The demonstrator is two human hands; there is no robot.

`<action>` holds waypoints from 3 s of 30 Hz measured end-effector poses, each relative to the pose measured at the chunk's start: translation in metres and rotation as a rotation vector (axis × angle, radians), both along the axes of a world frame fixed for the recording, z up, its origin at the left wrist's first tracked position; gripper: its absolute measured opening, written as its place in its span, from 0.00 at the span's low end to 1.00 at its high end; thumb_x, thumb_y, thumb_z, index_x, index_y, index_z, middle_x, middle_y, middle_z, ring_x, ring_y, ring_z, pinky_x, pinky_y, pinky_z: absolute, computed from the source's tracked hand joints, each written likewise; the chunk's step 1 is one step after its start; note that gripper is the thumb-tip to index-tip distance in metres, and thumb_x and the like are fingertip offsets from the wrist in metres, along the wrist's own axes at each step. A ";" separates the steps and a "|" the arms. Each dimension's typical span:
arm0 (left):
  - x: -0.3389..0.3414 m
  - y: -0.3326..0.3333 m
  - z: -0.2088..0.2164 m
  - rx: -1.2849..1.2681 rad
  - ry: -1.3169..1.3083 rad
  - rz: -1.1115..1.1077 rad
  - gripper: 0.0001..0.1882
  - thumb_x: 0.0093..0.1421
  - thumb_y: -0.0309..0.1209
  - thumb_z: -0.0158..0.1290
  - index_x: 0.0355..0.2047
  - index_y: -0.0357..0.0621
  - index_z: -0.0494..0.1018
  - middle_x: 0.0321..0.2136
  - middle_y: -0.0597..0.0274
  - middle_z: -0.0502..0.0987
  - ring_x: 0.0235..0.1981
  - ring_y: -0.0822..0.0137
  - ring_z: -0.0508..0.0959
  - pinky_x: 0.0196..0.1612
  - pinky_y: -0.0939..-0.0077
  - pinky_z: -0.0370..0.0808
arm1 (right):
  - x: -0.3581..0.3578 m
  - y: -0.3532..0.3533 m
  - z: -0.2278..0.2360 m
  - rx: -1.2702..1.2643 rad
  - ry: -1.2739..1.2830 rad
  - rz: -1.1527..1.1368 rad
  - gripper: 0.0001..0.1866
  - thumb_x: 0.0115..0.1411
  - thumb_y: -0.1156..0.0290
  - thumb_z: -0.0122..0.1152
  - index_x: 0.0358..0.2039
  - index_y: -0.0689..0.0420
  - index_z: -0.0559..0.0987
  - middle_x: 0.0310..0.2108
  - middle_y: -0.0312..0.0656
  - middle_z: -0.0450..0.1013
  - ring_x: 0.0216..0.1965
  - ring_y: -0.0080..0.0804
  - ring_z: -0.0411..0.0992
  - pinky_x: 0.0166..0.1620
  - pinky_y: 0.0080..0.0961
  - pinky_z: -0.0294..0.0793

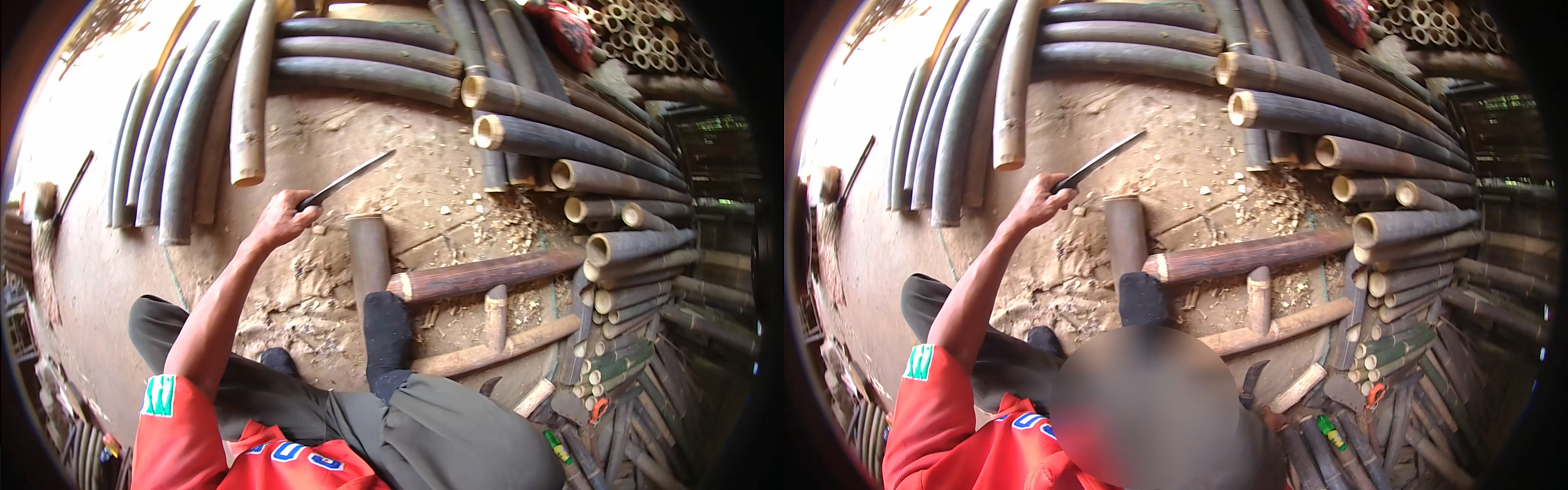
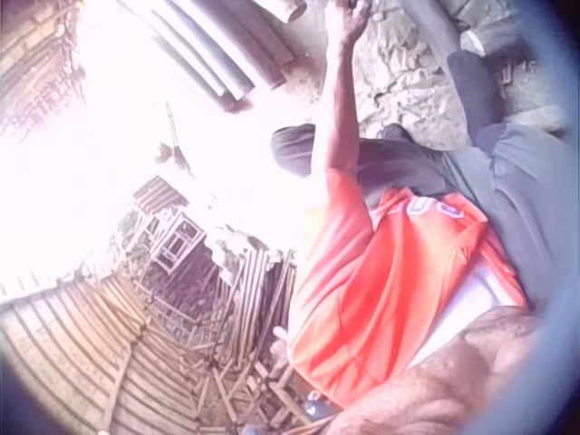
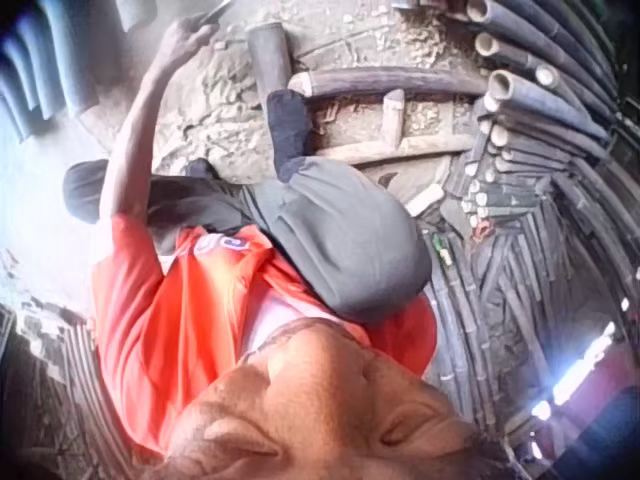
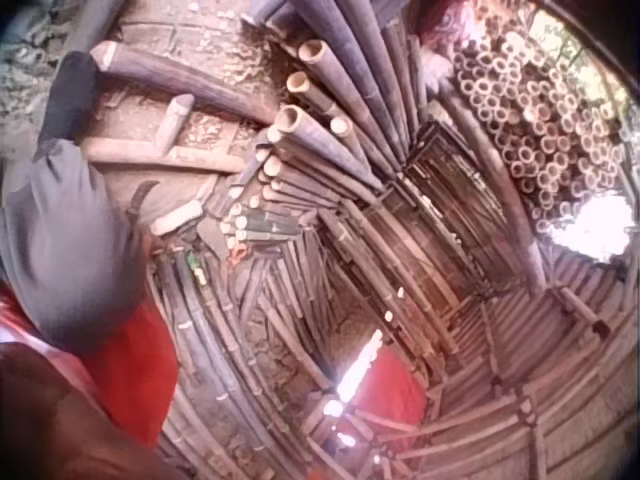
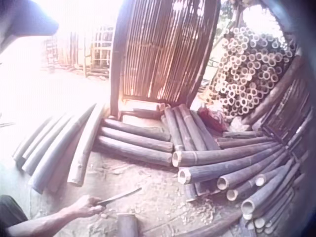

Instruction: The person carves a section of bamboo using a knife and a chisel, scraping the outer surface and cleaning out the interior cavity.

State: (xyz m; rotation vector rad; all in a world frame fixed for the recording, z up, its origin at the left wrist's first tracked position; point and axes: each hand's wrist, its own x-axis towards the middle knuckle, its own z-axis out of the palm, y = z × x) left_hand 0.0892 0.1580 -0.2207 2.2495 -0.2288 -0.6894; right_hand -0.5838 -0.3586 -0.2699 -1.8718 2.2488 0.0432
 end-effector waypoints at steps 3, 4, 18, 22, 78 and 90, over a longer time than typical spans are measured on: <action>-0.009 0.011 0.007 0.061 0.068 0.012 0.23 0.68 0.48 0.57 0.37 0.36 0.84 0.21 0.53 0.79 0.25 0.58 0.79 0.35 0.58 0.75 | 0.032 -0.001 0.019 -0.030 -0.221 -0.032 0.50 0.49 0.46 0.77 0.65 0.66 0.70 0.59 0.55 0.74 0.59 0.49 0.75 0.61 0.43 0.77; -0.008 0.013 0.002 0.072 0.060 -0.014 0.25 0.68 0.50 0.57 0.38 0.37 0.84 0.21 0.52 0.80 0.25 0.57 0.80 0.35 0.57 0.76 | 0.041 -0.003 0.028 -0.039 -0.307 -0.050 0.50 0.50 0.45 0.76 0.65 0.66 0.70 0.59 0.55 0.74 0.59 0.49 0.75 0.60 0.43 0.77; 0.014 0.027 0.006 0.194 -0.070 -0.394 0.36 0.67 0.65 0.57 0.33 0.40 0.88 0.17 0.44 0.78 0.24 0.45 0.82 0.33 0.50 0.78 | 0.268 -0.004 0.169 0.491 -1.272 0.214 0.45 0.61 0.38 0.64 0.66 0.62 0.70 0.59 0.50 0.74 0.55 0.44 0.75 0.56 0.40 0.78; 0.015 0.029 -0.002 0.176 -0.088 -0.372 0.36 0.67 0.65 0.57 0.33 0.40 0.88 0.17 0.45 0.77 0.23 0.46 0.81 0.32 0.50 0.77 | 0.410 0.066 0.206 0.834 -1.262 0.425 0.43 0.63 0.39 0.61 0.63 0.63 0.69 0.47 0.47 0.73 0.45 0.35 0.76 0.47 0.32 0.81; 0.007 0.010 -0.009 0.357 -0.143 -0.415 0.32 0.62 0.64 0.62 0.34 0.43 0.88 0.27 0.46 0.85 0.34 0.46 0.87 0.40 0.52 0.83 | 0.600 0.191 0.156 0.597 -0.541 1.631 0.47 0.51 0.65 0.74 0.70 0.63 0.63 0.58 0.55 0.76 0.58 0.46 0.77 0.59 0.42 0.79; 0.004 0.028 -0.016 0.342 -0.118 -0.407 0.32 0.62 0.63 0.62 0.33 0.42 0.87 0.27 0.46 0.85 0.33 0.44 0.87 0.38 0.51 0.83 | 0.671 0.203 0.276 0.244 -0.970 1.718 0.48 0.54 0.66 0.78 0.70 0.68 0.63 0.55 0.55 0.76 0.52 0.45 0.78 0.60 0.37 0.79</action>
